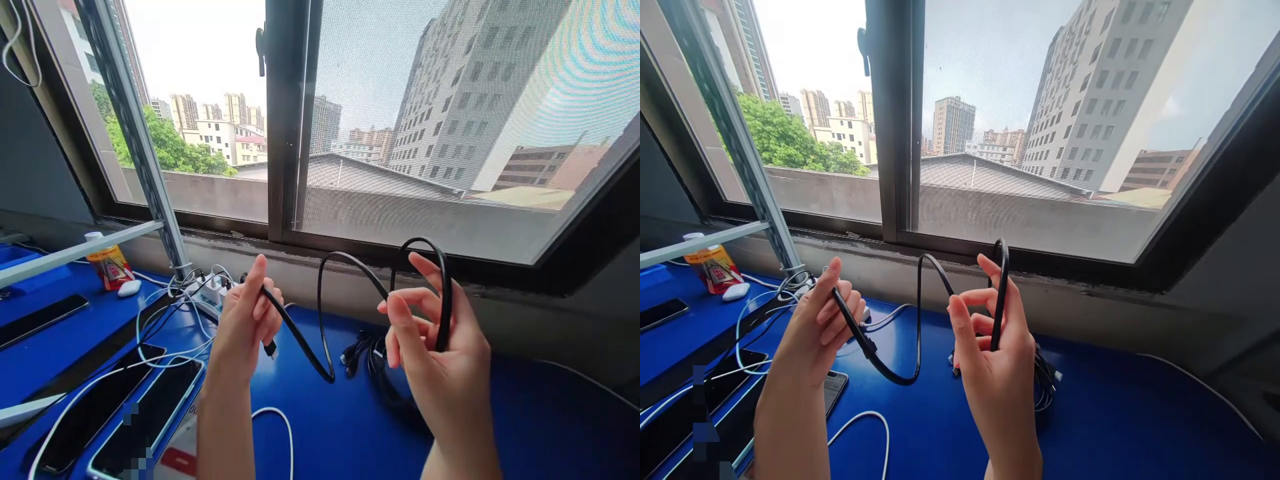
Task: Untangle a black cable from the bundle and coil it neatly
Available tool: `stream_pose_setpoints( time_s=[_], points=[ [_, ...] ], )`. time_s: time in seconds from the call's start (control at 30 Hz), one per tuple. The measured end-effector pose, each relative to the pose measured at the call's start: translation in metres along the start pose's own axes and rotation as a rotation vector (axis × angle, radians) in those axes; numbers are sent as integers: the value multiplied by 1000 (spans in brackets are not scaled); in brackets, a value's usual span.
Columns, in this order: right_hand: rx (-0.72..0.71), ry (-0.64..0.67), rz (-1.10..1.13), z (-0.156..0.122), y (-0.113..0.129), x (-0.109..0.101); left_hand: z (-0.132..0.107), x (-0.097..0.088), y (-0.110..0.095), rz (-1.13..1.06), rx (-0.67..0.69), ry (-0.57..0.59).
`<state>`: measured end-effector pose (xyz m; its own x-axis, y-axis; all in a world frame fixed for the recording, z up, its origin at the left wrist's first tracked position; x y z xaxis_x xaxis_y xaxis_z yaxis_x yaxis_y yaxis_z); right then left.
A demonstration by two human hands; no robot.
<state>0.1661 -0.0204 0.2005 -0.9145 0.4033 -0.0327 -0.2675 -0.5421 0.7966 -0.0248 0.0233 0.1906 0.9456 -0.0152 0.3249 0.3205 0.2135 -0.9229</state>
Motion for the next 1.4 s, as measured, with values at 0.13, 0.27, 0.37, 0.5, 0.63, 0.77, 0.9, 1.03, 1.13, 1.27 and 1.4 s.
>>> stream_pose_setpoints(
  time_s=[0.13, 0.27, 0.37, 0.5, 0.63, 0.77, 0.9, 1.03, 1.13, 1.27, 1.4],
  points=[
    [-24, 344, -111, -11, 6, 25, 2, 9, 13, 15, -70, -17],
    [-92, 589, -244, -21, 8, 47, 3, 19, 21, 87, -88, 34],
    [-190, 478, -289, -13, 8, 43, -1, 19, 15, 215, -57, 83],
    [-250, 251, -287, -1, 9, 21, -13, 11, -3, 335, 69, 130],
    [-257, 45, -308, -1, 14, 0, -19, 2, -21, 333, 348, -5],
    [-317, -41, -329, -7, 23, -1, -11, 5, -20, 515, 525, -86],
    [-408, -30, -309, -12, 31, 6, 1, 25, -2, 542, 500, 202],
    [-446, -21, -236, -15, 36, 7, 7, 37, 10, 494, 451, 288],
    [-444, -40, -132, -16, 38, 0, 13, 42, 17, 425, 439, 229],
    [-397, -200, 4, -14, 35, -21, 19, 38, 18, 434, 481, -17],
    [-305, -253, 40, -7, 22, -32, 15, 30, 12, 411, 492, -177]
  ],
)
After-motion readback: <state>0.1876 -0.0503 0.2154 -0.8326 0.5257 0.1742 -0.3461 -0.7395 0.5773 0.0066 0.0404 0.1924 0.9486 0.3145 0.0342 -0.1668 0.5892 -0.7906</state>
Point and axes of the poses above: each hand's wrist, its own z-axis towards the middle knuckle, its own x-axis out of the palm, y = z × x, the point moved 6 cm from there along z, towards the middle knuckle
